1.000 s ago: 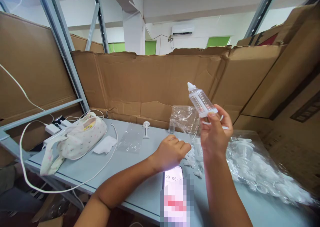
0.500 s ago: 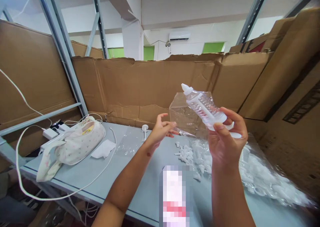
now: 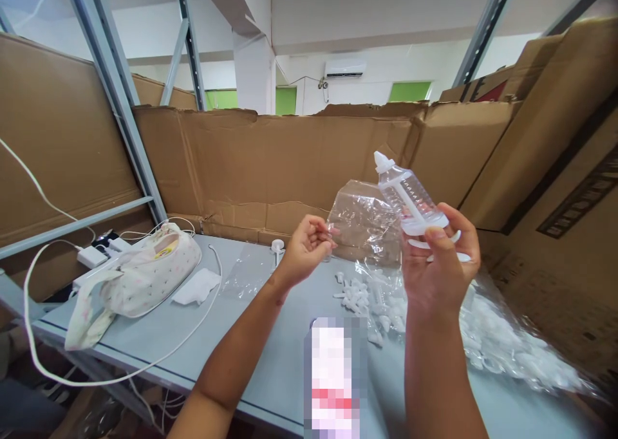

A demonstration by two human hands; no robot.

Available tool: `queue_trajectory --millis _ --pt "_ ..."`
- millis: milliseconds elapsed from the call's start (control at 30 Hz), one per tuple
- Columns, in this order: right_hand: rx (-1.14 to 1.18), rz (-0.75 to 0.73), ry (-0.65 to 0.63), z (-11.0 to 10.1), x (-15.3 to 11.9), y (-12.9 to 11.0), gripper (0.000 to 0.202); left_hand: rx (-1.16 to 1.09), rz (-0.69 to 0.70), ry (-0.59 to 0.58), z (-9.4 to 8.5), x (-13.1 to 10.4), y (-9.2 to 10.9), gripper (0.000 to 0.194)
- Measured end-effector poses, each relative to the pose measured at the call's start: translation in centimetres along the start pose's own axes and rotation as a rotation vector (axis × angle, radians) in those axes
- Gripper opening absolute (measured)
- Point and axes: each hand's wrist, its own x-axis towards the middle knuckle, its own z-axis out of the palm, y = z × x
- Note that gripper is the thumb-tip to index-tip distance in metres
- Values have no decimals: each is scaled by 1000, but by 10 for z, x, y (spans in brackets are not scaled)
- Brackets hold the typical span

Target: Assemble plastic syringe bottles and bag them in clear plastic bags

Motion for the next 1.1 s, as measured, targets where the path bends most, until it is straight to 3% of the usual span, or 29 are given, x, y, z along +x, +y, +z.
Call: queue_trajectory --millis 67,133,267,467,600,700,800,867,1033,1100 --pt "23 52 51 3 -1 1 29 195 132 -10 -3 -3 5 12" --pt "53 122 112 7 -3 2 31 406 221 -2 -4 -7 10 24" --pt "115 211 223 15 -8 6 34 645 276 24 -3 -12 14 30" --pt "155 215 189 17 -12 13 35 648 277 45 -1 -10 11 39" --pt "113 215 112 17 -12 17 36 617 241 -8 -6 -8 10 49" --pt "-36 112 95 18 -14 16 35 622 182 -6 -11 -7 7 58" --pt "-321 -133 74 17 -20 1 34 653 142 50 -15 -7 5 64" --pt "-488 -258 -58 14 -26 -17 38 693 132 97 -17 -7 4 63" --pt "-818 -365 -673 11 -42 -63 35 779 131 192 -17 -7 8 63" --pt "-849 -402 -788 14 -47 -70 33 782 139 191 -16 -8 10 65"
